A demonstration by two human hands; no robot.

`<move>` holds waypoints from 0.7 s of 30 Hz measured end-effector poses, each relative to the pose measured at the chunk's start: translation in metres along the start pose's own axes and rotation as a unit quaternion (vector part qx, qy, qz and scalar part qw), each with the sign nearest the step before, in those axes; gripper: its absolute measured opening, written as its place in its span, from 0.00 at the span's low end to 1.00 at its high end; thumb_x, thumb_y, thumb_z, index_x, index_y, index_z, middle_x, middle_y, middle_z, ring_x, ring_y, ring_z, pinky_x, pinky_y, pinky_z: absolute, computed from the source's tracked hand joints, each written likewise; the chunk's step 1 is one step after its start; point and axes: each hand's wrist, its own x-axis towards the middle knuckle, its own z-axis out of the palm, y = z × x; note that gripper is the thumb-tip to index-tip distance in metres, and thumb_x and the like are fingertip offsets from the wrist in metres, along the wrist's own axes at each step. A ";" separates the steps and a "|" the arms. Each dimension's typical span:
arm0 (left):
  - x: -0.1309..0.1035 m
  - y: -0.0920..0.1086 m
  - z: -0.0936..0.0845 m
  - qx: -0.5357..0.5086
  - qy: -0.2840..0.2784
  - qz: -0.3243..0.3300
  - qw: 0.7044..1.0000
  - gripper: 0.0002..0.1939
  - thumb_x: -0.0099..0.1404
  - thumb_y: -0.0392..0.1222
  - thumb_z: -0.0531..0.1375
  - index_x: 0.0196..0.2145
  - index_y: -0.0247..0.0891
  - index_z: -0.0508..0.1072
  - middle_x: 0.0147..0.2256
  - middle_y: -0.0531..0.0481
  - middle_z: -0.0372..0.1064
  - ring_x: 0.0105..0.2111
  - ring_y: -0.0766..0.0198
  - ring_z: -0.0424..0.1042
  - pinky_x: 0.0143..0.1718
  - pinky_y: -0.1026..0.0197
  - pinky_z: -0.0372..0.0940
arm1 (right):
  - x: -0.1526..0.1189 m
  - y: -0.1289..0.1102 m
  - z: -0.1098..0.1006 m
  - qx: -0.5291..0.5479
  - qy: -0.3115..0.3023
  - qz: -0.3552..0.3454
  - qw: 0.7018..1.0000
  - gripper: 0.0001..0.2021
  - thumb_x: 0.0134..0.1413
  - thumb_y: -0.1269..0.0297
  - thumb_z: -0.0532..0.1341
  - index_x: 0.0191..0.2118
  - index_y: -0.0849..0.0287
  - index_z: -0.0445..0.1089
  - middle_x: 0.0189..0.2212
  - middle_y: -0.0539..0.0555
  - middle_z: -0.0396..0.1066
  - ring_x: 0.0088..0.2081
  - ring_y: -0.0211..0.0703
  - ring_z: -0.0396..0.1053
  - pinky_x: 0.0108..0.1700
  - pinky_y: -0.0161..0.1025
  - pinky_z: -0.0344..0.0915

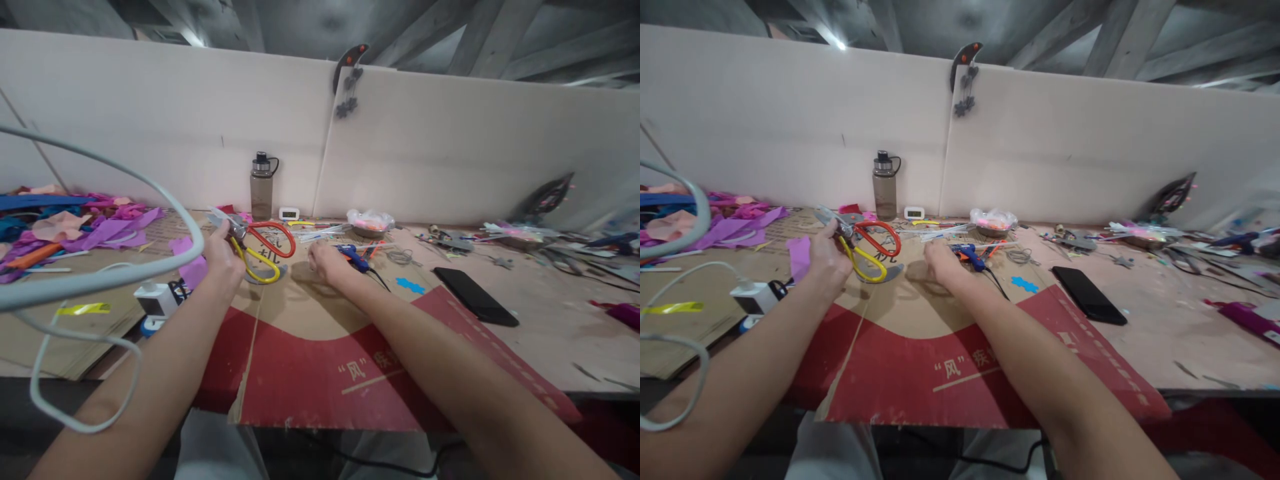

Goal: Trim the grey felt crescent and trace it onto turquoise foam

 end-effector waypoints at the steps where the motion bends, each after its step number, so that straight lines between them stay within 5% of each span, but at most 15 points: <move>1: 0.000 0.000 0.000 -0.005 0.001 0.001 1.000 0.11 0.65 0.33 0.55 0.25 0.35 0.68 0.19 0.55 0.65 0.18 0.71 0.63 0.24 0.67 0.61 | -0.006 0.003 -0.007 0.016 0.000 -0.004 1.000 0.14 0.60 0.71 0.52 0.43 0.68 0.74 0.39 0.63 0.76 0.38 0.44 0.71 0.38 0.33 0.62; 4: 0.001 -0.001 0.000 -0.017 0.000 -0.001 1.000 0.10 0.65 0.33 0.56 0.26 0.34 0.69 0.20 0.54 0.66 0.21 0.70 0.65 0.26 0.66 0.63 | -0.027 0.012 -0.031 0.122 -0.042 -0.062 0.990 0.18 0.66 0.64 0.46 0.44 0.62 0.74 0.34 0.54 0.77 0.31 0.35 0.71 0.34 0.29 0.62; 6: 0.002 0.000 0.000 -0.015 0.000 0.003 1.000 0.11 0.66 0.32 0.56 0.25 0.35 0.69 0.19 0.54 0.65 0.20 0.70 0.64 0.26 0.67 0.63 | -0.037 0.018 -0.040 0.285 -0.126 -0.134 0.941 0.24 0.67 0.58 0.43 0.42 0.61 0.75 0.34 0.54 0.77 0.29 0.34 0.70 0.32 0.30 0.63; 8: 0.002 0.000 0.000 -0.012 0.004 0.007 1.000 0.12 0.66 0.32 0.55 0.24 0.36 0.68 0.19 0.54 0.65 0.19 0.70 0.63 0.25 0.66 0.62 | -0.039 0.023 -0.041 0.354 -0.106 -0.117 0.922 0.23 0.66 0.54 0.46 0.41 0.62 0.76 0.33 0.55 0.77 0.28 0.35 0.70 0.31 0.31 0.63; 12: 0.002 0.000 0.000 -0.012 0.010 0.007 1.000 0.12 0.65 0.32 0.55 0.23 0.36 0.68 0.18 0.55 0.65 0.19 0.70 0.63 0.24 0.66 0.63 | -0.019 0.028 -0.021 0.148 0.098 -0.002 0.984 0.14 0.62 0.65 0.54 0.45 0.62 0.75 0.39 0.56 0.76 0.38 0.38 0.70 0.40 0.33 0.62; 15: 0.003 -0.001 -0.001 -0.012 0.004 0.010 1.000 0.12 0.64 0.31 0.56 0.23 0.36 0.69 0.19 0.55 0.66 0.18 0.70 0.63 0.23 0.67 0.62 | -0.001 0.027 -0.004 0.006 0.098 0.004 0.995 0.13 0.61 0.68 0.55 0.42 0.60 0.76 0.42 0.59 0.74 0.46 0.44 0.67 0.47 0.37 0.58; 21: 0.003 -0.003 -0.001 -0.004 0.009 0.007 1.000 0.11 0.64 0.32 0.56 0.23 0.36 0.69 0.19 0.54 0.66 0.19 0.70 0.65 0.23 0.68 0.63 | 0.015 0.017 0.016 -0.080 0.039 -0.003 0.996 0.12 0.57 0.70 0.56 0.37 0.61 0.77 0.43 0.63 0.73 0.48 0.55 0.65 0.50 0.47 0.52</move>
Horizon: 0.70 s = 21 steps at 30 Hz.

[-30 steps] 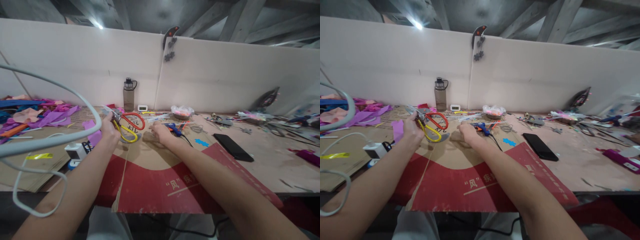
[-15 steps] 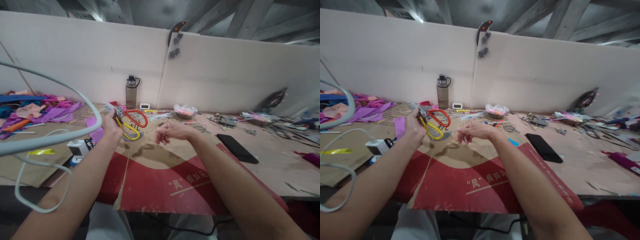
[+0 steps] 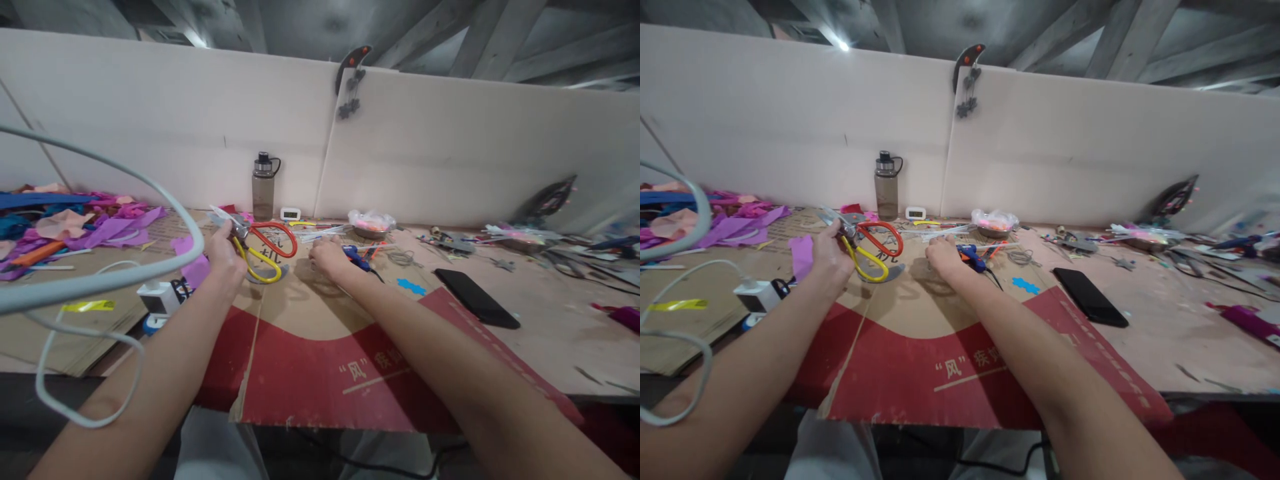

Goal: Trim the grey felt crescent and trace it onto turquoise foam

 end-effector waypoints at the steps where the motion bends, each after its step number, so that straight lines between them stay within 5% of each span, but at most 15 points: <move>1: 0.000 0.000 0.000 -0.002 0.000 -0.003 1.000 0.11 0.64 0.32 0.56 0.23 0.36 0.69 0.19 0.54 0.67 0.19 0.70 0.66 0.23 0.68 0.63 | 0.002 -0.001 0.001 -0.012 -0.006 -0.002 1.000 0.12 0.57 0.71 0.55 0.37 0.62 0.77 0.43 0.65 0.73 0.48 0.55 0.65 0.50 0.47 0.52; 11: -0.003 -0.001 0.002 0.001 0.022 -0.002 1.000 0.10 0.63 0.32 0.57 0.24 0.36 0.68 0.19 0.55 0.66 0.18 0.71 0.65 0.21 0.68 0.61 | 0.012 -0.015 0.001 -0.061 -0.022 -0.081 0.995 0.11 0.51 0.78 0.56 0.34 0.65 0.76 0.40 0.64 0.73 0.48 0.52 0.63 0.54 0.48 0.48; 21: -0.002 0.000 0.002 -0.010 0.014 -0.006 1.000 0.11 0.63 0.31 0.56 0.23 0.35 0.67 0.19 0.55 0.65 0.19 0.70 0.65 0.22 0.67 0.61 | 0.004 -0.003 -0.028 0.011 0.110 0.043 0.993 0.14 0.61 0.71 0.47 0.43 0.67 0.68 0.44 0.65 0.68 0.46 0.51 0.61 0.46 0.43 0.55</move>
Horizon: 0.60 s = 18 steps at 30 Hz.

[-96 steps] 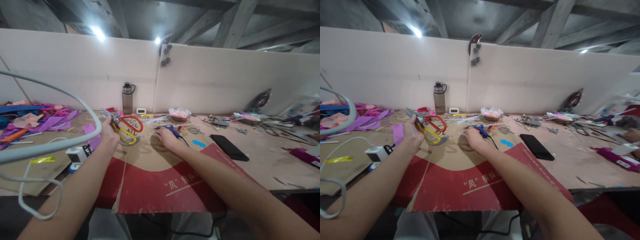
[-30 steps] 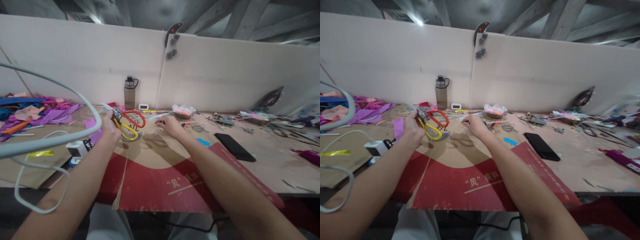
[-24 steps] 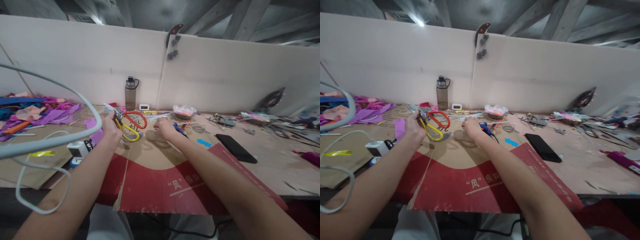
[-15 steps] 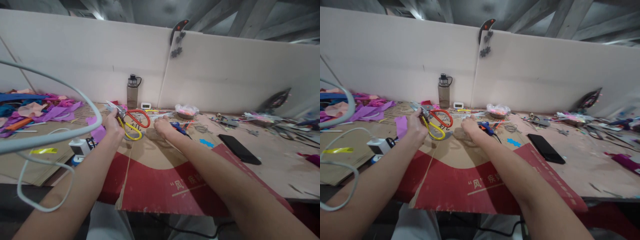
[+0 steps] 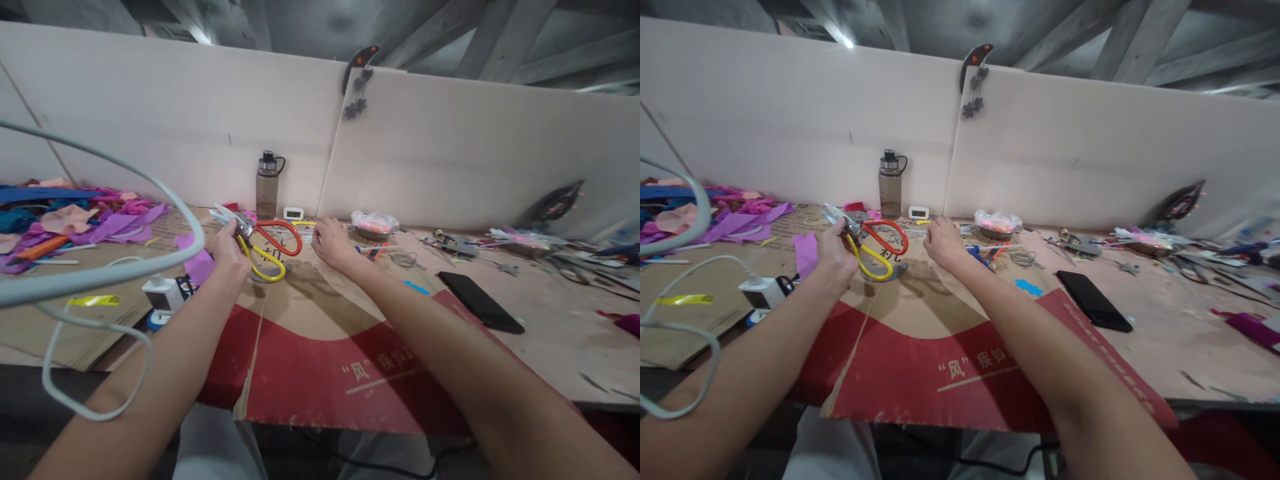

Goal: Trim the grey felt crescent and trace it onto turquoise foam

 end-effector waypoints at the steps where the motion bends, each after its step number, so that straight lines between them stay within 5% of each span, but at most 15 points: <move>1: 0.001 0.000 0.000 -0.002 0.000 0.000 1.000 0.11 0.63 0.31 0.56 0.23 0.36 0.67 0.19 0.55 0.65 0.19 0.70 0.65 0.23 0.67 0.61 | -0.005 0.001 -0.006 0.050 0.010 0.003 0.999 0.14 0.60 0.72 0.46 0.41 0.66 0.68 0.41 0.63 0.69 0.43 0.48 0.62 0.43 0.41 0.56; 4: 0.001 -0.001 0.000 -0.001 -0.001 0.001 1.000 0.10 0.63 0.31 0.56 0.23 0.36 0.67 0.20 0.55 0.66 0.19 0.71 0.65 0.24 0.67 0.62 | -0.031 0.004 -0.023 0.239 -0.031 -0.052 0.969 0.16 0.61 0.73 0.42 0.32 0.63 0.67 0.28 0.54 0.67 0.31 0.41 0.61 0.36 0.36 0.56; 8: 0.000 -0.002 0.000 0.002 0.000 0.009 1.000 0.10 0.62 0.31 0.57 0.23 0.35 0.67 0.20 0.55 0.67 0.20 0.70 0.66 0.25 0.67 0.63 | -0.060 0.011 -0.031 0.360 -0.175 -0.153 0.904 0.21 0.66 0.60 0.45 0.29 0.60 0.68 0.25 0.50 0.66 0.29 0.38 0.62 0.34 0.35 0.56; 13: 0.000 -0.002 -0.001 0.015 -0.001 0.019 1.000 0.11 0.63 0.31 0.57 0.22 0.36 0.68 0.19 0.55 0.66 0.18 0.70 0.63 0.24 0.66 0.62 | -0.047 0.025 -0.009 0.125 -0.010 -0.069 0.990 0.13 0.62 0.62 0.55 0.39 0.61 0.76 0.42 0.60 0.68 0.47 0.50 0.59 0.48 0.44 0.51; 18: 0.004 -0.002 -0.003 0.021 -0.002 0.015 1.000 0.12 0.64 0.31 0.57 0.23 0.36 0.68 0.20 0.55 0.66 0.18 0.72 0.63 0.22 0.67 0.60 | -0.020 0.031 0.017 -0.058 -0.037 -0.132 0.989 0.13 0.62 0.69 0.53 0.40 0.61 0.75 0.44 0.62 0.66 0.48 0.52 0.55 0.48 0.46 0.49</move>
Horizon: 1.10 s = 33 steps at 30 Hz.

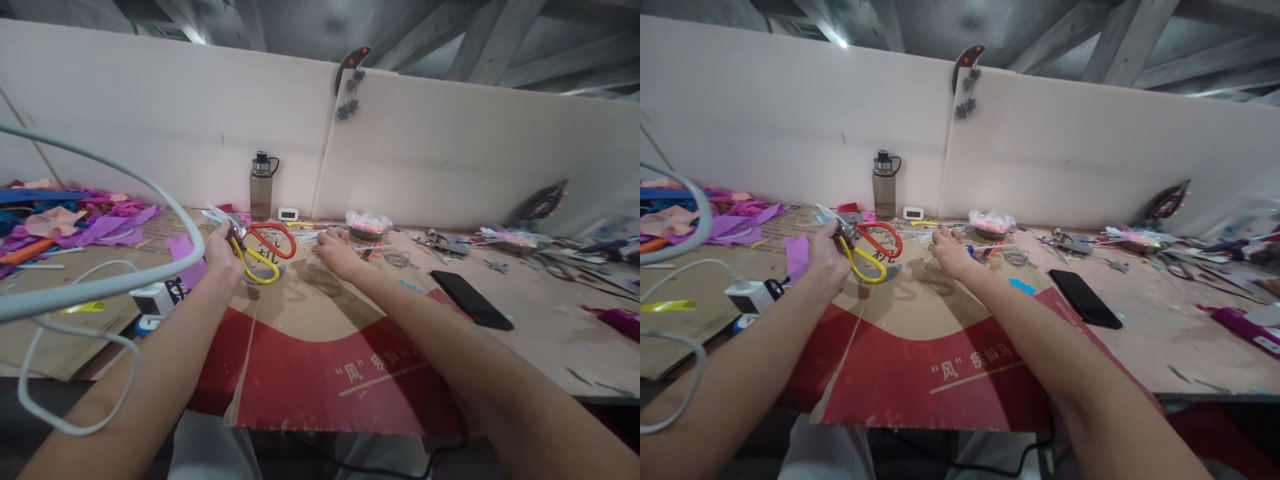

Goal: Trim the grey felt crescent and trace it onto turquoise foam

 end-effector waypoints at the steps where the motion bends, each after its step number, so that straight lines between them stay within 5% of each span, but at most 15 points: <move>1: 0.000 0.000 0.000 -0.002 -0.001 0.000 1.000 0.11 0.64 0.31 0.57 0.23 0.36 0.68 0.20 0.55 0.66 0.19 0.72 0.64 0.23 0.67 0.60 | 0.004 0.000 0.003 -0.020 -0.005 -0.014 1.000 0.12 0.61 0.71 0.53 0.38 0.61 0.75 0.44 0.61 0.67 0.48 0.52 0.55 0.49 0.47 0.49; 14: -0.005 0.001 0.002 0.009 -0.003 0.002 1.000 0.10 0.63 0.31 0.56 0.24 0.35 0.67 0.19 0.57 0.65 0.18 0.72 0.62 0.21 0.67 0.58 | 0.027 0.007 0.023 -0.076 -0.015 -0.160 0.984 0.09 0.55 0.75 0.57 0.32 0.61 0.74 0.38 0.58 0.72 0.57 0.55 0.53 0.56 0.49 0.42; 23: 0.000 -0.001 -0.001 0.012 -0.011 0.008 1.000 0.10 0.63 0.32 0.56 0.24 0.35 0.68 0.20 0.55 0.65 0.18 0.72 0.62 0.21 0.68 0.57 | 0.032 0.009 0.010 -0.036 -0.017 -0.070 0.997 0.12 0.58 0.71 0.54 0.35 0.63 0.76 0.42 0.62 0.71 0.50 0.54 0.59 0.50 0.48 0.45; 33: -0.002 0.000 0.001 0.006 -0.009 0.001 1.000 0.12 0.63 0.32 0.57 0.21 0.36 0.67 0.20 0.55 0.65 0.18 0.72 0.63 0.20 0.67 0.58 | 0.024 0.001 0.016 -0.049 -0.042 -0.107 0.992 0.10 0.54 0.76 0.56 0.33 0.62 0.76 0.39 0.61 0.73 0.53 0.54 0.57 0.54 0.50 0.42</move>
